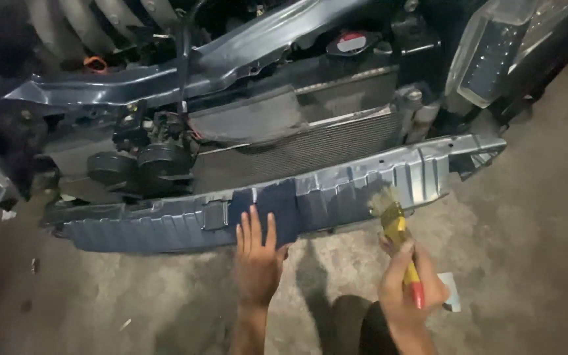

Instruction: Detailing and cleaning the engine bay and front structural components of a vehicle using a brush and cloth.

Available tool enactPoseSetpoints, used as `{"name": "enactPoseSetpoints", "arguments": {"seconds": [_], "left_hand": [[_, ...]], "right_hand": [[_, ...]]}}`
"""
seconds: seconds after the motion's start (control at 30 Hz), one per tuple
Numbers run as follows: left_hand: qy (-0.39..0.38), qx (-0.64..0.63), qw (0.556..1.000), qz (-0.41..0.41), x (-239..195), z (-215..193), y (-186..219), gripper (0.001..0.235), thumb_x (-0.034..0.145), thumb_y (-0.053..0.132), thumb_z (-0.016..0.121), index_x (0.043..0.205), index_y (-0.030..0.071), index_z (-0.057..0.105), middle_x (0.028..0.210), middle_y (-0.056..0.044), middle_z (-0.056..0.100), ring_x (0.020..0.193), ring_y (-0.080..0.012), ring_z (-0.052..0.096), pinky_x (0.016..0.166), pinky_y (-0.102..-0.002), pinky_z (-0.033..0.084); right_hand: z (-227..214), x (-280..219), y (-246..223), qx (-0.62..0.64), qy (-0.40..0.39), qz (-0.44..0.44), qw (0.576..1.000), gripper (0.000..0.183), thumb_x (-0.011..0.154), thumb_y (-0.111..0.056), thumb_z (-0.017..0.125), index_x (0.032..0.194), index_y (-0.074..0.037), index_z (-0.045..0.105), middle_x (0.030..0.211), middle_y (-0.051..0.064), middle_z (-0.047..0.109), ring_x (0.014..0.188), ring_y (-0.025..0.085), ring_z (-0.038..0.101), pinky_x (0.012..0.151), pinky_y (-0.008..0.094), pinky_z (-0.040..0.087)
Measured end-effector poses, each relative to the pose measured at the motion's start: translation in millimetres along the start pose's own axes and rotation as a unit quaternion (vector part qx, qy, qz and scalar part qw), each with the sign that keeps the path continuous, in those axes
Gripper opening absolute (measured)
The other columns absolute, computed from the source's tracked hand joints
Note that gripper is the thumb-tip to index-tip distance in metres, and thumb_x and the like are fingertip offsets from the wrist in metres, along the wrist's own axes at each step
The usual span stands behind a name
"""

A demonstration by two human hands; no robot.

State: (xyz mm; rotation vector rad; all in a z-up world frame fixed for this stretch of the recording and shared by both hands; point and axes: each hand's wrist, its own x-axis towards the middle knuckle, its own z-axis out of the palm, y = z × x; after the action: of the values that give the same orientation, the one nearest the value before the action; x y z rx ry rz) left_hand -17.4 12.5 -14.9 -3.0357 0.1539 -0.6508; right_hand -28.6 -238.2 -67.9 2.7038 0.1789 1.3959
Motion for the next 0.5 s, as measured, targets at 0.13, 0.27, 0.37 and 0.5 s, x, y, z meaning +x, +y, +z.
{"name": "enactPoseSetpoints", "arguments": {"seconds": [0.13,0.27,0.37,0.5], "left_hand": [[0.006,0.048,0.998,-0.031,-8,12,-4,0.082,0.089,0.047,0.071,0.153,0.004,0.043,0.163,-0.031,0.029,0.149,-0.05,0.032,0.121,-0.057,0.031],[0.088,0.008,0.996,-0.032,23,21,27,0.083,0.092,0.052,0.07,0.156,0.009,0.041,0.159,-0.029,0.04,0.149,-0.0523,0.034,0.121,-0.062,0.033],[0.089,0.008,0.995,0.055,64,21,71,0.081,0.098,0.077,0.037,0.161,0.027,0.036,0.166,-0.02,0.032,0.153,-0.0447,0.028,0.122,-0.058,0.028],[-0.007,0.103,0.968,0.227,114,-2,145,0.092,0.113,0.086,0.051,0.168,0.028,0.005,0.172,-0.016,0.003,0.158,-0.0403,0.003,0.132,-0.052,0.014]], "right_hand": [[24,-43,-37,0.597,-0.006,-0.073,0.799,0.039,0.103,-0.034,0.05,0.088,-0.008,0.074,0.097,0.012,0.077,0.089,0.027,0.077,0.08,0.035,0.062],[67,-106,-18,0.511,0.04,0.047,0.857,0.016,0.084,-0.012,0.059,0.074,-0.015,0.071,0.077,0.003,0.073,0.067,0.019,0.072,0.065,0.032,0.057],[106,-156,22,-0.3,-0.04,-0.074,0.95,0.039,0.112,-0.017,0.073,0.074,-0.016,0.068,0.058,0.001,0.056,0.046,0.014,0.051,0.046,0.029,0.04],[9,-43,41,0.203,0.066,0.476,0.853,0.029,0.125,-0.017,0.073,0.114,0.009,0.074,0.098,0.023,0.069,0.084,0.035,0.063,0.075,0.041,0.049]]}}
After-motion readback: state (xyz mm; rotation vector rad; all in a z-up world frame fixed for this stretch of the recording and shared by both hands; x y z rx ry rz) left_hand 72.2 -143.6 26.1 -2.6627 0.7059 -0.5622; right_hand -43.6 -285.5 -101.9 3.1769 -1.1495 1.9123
